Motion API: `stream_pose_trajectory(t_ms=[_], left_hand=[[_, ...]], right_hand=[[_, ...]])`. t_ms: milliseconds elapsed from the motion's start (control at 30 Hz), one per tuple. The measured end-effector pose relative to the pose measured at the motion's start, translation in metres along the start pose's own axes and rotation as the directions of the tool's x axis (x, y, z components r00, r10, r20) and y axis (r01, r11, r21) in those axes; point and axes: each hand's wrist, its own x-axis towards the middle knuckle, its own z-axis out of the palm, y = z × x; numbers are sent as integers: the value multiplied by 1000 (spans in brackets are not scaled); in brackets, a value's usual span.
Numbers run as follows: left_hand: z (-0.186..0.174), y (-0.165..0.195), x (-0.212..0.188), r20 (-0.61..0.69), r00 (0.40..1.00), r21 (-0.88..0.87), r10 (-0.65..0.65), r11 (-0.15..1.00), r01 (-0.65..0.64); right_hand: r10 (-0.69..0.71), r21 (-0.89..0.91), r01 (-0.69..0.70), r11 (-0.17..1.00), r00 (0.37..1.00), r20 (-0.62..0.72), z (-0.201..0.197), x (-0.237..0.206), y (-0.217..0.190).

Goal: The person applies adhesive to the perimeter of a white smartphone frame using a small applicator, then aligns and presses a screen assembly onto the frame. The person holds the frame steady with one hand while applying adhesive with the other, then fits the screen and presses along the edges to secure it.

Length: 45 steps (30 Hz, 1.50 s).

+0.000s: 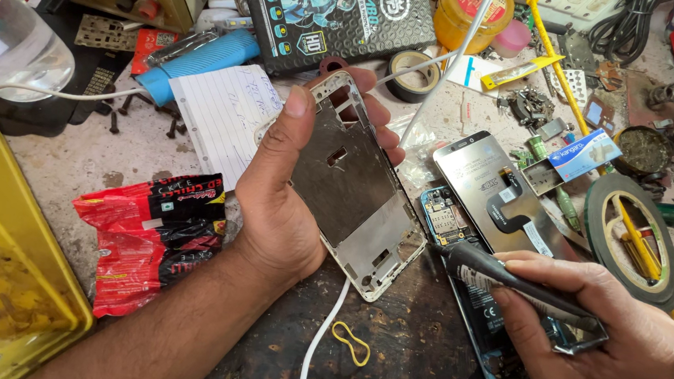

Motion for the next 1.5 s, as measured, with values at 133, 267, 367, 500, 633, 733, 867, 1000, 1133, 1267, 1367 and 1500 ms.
stream_pose_trajectory(t_ms=[133, 267, 367, 500, 633, 733, 867, 1000, 1133, 1267, 1367, 1500], left_hand=[[0, 0, -1, -7, 1000, -13, -16, 1000, 16], [1, 0, -1, -10, 1000, -17, -19, 1000, 18], [1, 0, 0, -12, 1000, -13, -19, 1000, 19], [1, 0, -2, 9, 1000, -33, -25, 999, 25], [2, 0, -2, -17, 1000, -32, -25, 999, 24], [2, 0, -2, -15, 1000, -11, -14, 1000, 14], [2, 0, -2, -4, 1000, -19, -18, 1000, 18], [1, 0, -2, 4, 1000, -17, -26, 1000, 26], [2, 0, -2, -9, 999, -34, -41, 999, 40], [2, 2, -3, -12, 999, -35, -47, 998, 47], [2, 1, -3, -7, 999, -16, -35, 999, 35], [1, 1, -2, -4, 1000, -9, -23, 1000, 23]], right_hand=[[11, -4, -11, 1000, 1000, 3, 0, -1, -1], [-24, 17, 24, 1000, 999, 42, -2, -3, -1], [-10, 27, 9, 1000, 999, 50, -3, -3, 0], [8, 32, -8, 999, 1000, 18, -1, -2, 0], [-32, 57, 29, 998, 999, 41, -1, -4, -2], [-72, 34, 70, 997, 994, 76, -2, -4, -3], [-16, 46, 14, 999, 999, 34, -2, -4, -2], [-1, 38, 0, 999, 1000, 27, -2, -2, 1], [1, -1, -1, 1000, 1000, 11, -2, -2, 1], [22, 1, -22, 1000, 1000, 2, -1, -2, 1], [26, 19, -26, 999, 1000, 0, -1, -1, 1], [-14, 1, 14, 1000, 1000, 16, -2, -3, 0]])
